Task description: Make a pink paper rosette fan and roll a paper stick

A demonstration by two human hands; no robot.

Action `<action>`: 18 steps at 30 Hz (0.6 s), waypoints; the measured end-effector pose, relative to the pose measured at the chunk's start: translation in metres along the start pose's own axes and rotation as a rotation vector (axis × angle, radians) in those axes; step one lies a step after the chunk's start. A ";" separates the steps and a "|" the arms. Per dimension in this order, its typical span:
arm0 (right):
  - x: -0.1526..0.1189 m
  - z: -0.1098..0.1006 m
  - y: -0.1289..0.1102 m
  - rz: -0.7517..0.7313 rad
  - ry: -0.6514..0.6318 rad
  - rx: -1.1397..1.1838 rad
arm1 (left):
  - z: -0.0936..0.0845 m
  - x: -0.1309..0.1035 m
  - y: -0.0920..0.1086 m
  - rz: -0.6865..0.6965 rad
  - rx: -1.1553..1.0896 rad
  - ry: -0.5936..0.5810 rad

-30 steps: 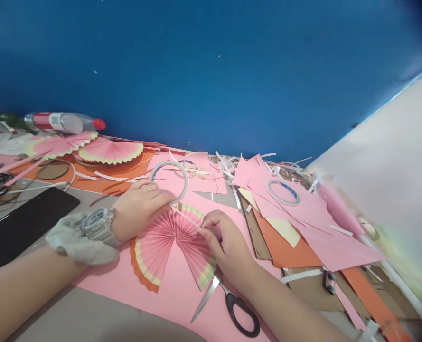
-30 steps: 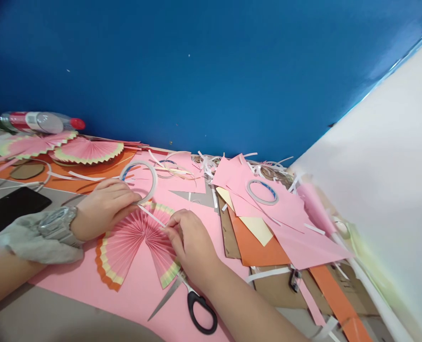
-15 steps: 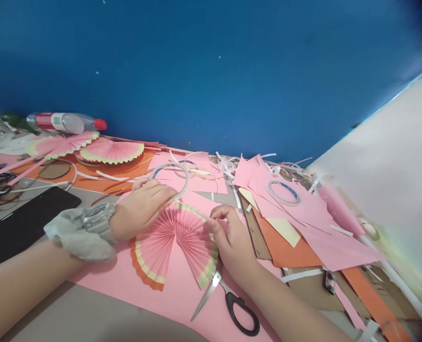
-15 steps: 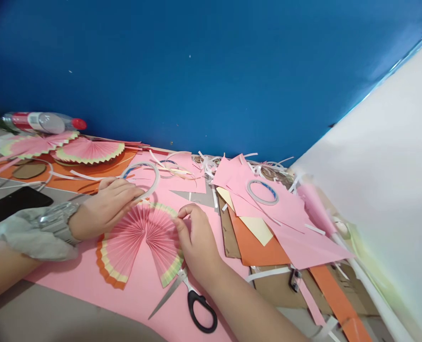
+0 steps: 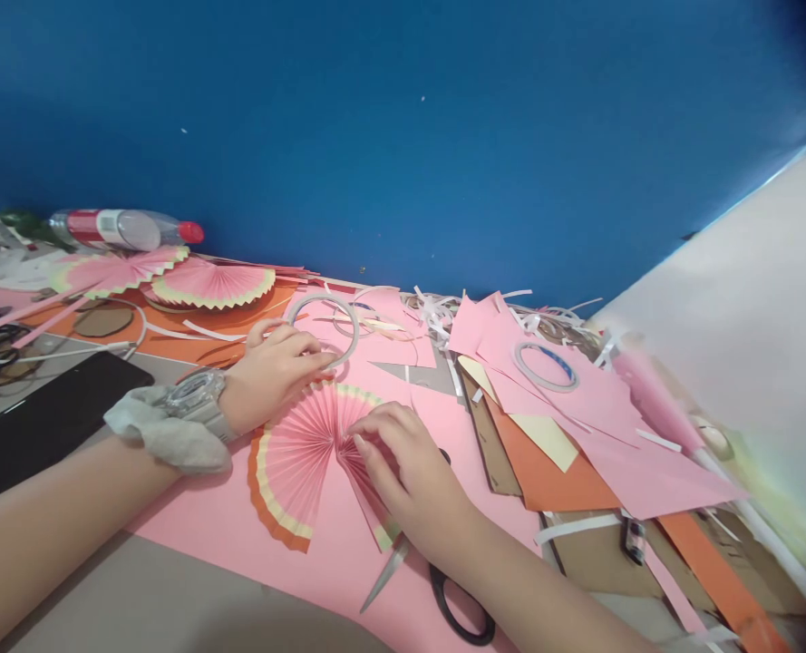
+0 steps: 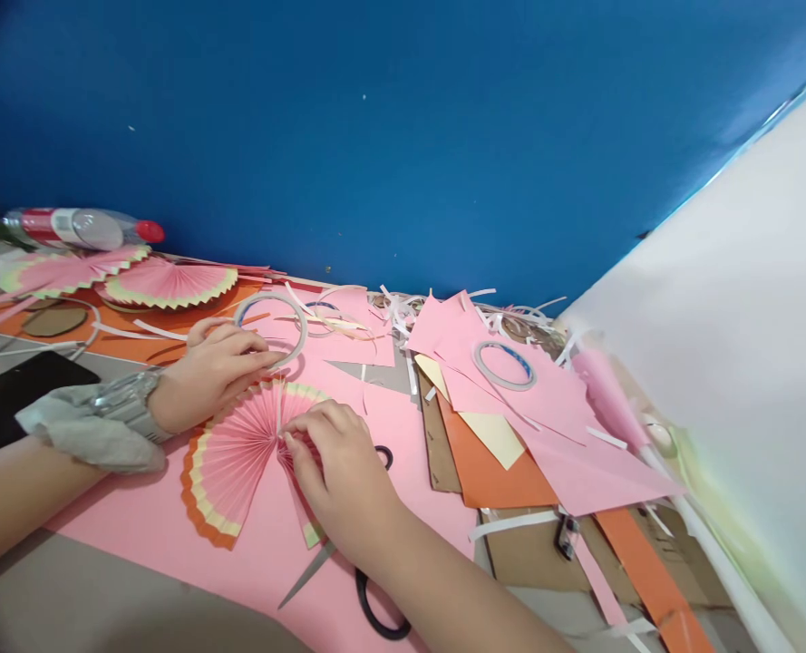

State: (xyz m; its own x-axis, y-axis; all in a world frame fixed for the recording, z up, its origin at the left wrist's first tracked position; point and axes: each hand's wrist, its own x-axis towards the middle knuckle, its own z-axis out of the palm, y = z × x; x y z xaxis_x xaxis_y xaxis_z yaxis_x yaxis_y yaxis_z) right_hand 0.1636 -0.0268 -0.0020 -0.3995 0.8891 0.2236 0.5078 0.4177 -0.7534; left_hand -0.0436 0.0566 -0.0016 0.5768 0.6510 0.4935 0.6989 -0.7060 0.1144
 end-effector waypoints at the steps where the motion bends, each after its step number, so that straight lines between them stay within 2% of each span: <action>1: 0.000 0.000 -0.001 0.007 -0.011 0.010 | 0.000 0.000 0.000 -0.001 0.000 -0.005; 9: 0.003 0.003 0.002 0.082 -0.007 -0.047 | 0.006 -0.002 -0.005 0.026 0.006 -0.075; 18: 0.003 0.004 0.002 0.094 -0.032 -0.054 | 0.001 0.001 -0.002 0.031 0.008 -0.054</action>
State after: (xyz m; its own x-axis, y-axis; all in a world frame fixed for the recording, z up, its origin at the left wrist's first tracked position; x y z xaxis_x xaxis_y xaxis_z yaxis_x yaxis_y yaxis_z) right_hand 0.1600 -0.0236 -0.0056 -0.3717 0.9188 0.1332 0.5844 0.3430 -0.7355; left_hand -0.0442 0.0591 -0.0026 0.6201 0.6433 0.4491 0.6836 -0.7239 0.0931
